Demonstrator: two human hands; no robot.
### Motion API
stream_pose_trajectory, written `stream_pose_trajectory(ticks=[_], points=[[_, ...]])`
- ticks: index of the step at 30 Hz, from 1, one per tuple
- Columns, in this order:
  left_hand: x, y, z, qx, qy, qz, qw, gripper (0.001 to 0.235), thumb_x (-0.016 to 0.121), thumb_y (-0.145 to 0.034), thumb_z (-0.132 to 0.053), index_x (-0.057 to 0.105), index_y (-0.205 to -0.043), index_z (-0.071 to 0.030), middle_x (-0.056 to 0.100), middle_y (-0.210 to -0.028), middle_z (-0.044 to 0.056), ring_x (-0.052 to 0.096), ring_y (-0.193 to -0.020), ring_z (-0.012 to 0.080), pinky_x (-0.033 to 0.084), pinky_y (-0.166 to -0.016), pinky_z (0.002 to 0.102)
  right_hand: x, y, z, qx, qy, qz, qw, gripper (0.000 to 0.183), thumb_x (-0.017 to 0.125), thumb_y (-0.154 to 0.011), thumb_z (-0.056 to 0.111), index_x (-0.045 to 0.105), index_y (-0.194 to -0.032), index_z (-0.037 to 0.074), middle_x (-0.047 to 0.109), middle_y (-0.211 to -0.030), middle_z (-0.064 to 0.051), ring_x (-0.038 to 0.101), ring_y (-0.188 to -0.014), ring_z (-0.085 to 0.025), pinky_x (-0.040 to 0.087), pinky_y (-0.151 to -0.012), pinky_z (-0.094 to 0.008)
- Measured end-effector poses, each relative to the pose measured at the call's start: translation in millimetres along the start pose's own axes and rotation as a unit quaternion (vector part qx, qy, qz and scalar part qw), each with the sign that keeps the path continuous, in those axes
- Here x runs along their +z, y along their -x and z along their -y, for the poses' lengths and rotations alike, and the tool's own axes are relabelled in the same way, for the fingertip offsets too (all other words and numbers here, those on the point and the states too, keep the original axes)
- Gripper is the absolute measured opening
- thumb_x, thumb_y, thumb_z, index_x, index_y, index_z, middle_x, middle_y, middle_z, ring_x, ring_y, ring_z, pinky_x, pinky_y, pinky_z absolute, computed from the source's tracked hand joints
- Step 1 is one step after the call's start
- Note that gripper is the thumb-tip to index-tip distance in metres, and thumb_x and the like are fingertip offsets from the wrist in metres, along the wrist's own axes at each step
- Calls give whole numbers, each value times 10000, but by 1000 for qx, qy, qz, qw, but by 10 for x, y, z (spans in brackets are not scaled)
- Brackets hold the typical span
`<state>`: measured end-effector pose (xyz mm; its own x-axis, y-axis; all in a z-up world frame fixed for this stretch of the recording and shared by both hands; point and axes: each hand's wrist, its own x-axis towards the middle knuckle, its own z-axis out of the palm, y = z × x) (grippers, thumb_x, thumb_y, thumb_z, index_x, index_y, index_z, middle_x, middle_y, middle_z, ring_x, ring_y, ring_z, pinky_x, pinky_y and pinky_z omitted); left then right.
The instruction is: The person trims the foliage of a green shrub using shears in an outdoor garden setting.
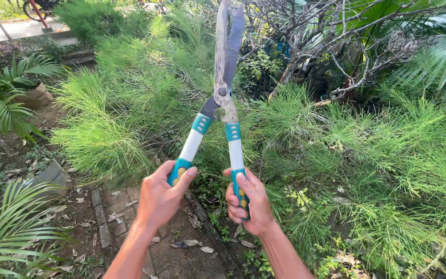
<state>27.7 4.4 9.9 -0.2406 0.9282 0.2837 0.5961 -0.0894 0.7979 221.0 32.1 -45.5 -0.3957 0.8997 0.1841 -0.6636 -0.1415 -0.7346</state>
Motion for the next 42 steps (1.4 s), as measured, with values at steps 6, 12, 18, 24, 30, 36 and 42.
stream_pose_trajectory(ticks=[6, 12, 18, 24, 30, 36, 42], points=[[-281, 119, 145, 9, -73, 8, 997, 263, 670, -782, -459, 704, -814, -200, 456, -506, -11, 390, -508, 133, 357, -524, 290, -144, 235, -81, 6, 42, -10, 999, 280, 483, -957, 204, 525, -1140, -3, 426, -559, -58, 303, -303, -72, 264, -228, -232], [-208, 140, 283, 30, -62, 3, 998, 272, 668, -803, -455, 663, -755, -187, 419, -504, -23, 369, -504, 120, 340, -509, 292, -160, 219, -192, 13, 9, -16, 1000, 276, 457, -969, 174, 519, -1160, -15, 408, -554, -71, 296, -298, -82, 272, -228, -241], [-108, 21, 234, 15, -74, -10, 997, 341, 635, -807, -513, 626, -721, -184, 421, -510, 3, 397, -522, 162, 356, -545, 325, -109, 90, -113, 1, 19, -11, 1000, 262, 447, -978, 187, 518, -1141, -5, 412, -544, -51, 293, -300, -71, 274, -228, -237], [-37, -169, 256, 61, -36, -42, 997, 293, 678, -804, -445, 680, -790, -152, 490, -516, 72, 464, -500, 223, 391, -535, 355, -55, -52, 2, -16, 48, -12, 999, 311, 459, -965, 250, 502, -1154, 7, 439, -514, -27, 341, -288, -64, 301, -230, -232], [59, -311, 286, 90, 26, -61, 994, 232, 736, -795, -350, 704, -790, -121, 489, -499, 116, 478, -482, 216, 398, -501, 333, -1, -142, 77, -45, 57, -9, 997, 346, 466, -956, 278, 482, -1157, -3, 435, -484, -25, 365, -274, -63, 350, -225, -240], [234, -222, 77, 50, 68, -62, 995, 261, 730, -799, -372, 693, -790, -114, 502, -505, 98, 492, -500, 215, 402, -516, 332, 203, -201, 40, -51, 52, -40, 997, 315, 446, -967, 279, 494, -1141, 20, 426, -485, -6, 348, -274, -55, 330, -227, -226], [125, -19, -60, 25, 87, -46, 995, 255, 717, -820, -364, 707, -819, -110, 547, -505, 77, 529, -479, 195, 424, -510, 314, 215, -70, 92, -33, 40, -23, 998, 308, 433, -973, 268, 493, -1148, 22, 430, -486, -13, 363, -268, -65, 346, -220, -232]])
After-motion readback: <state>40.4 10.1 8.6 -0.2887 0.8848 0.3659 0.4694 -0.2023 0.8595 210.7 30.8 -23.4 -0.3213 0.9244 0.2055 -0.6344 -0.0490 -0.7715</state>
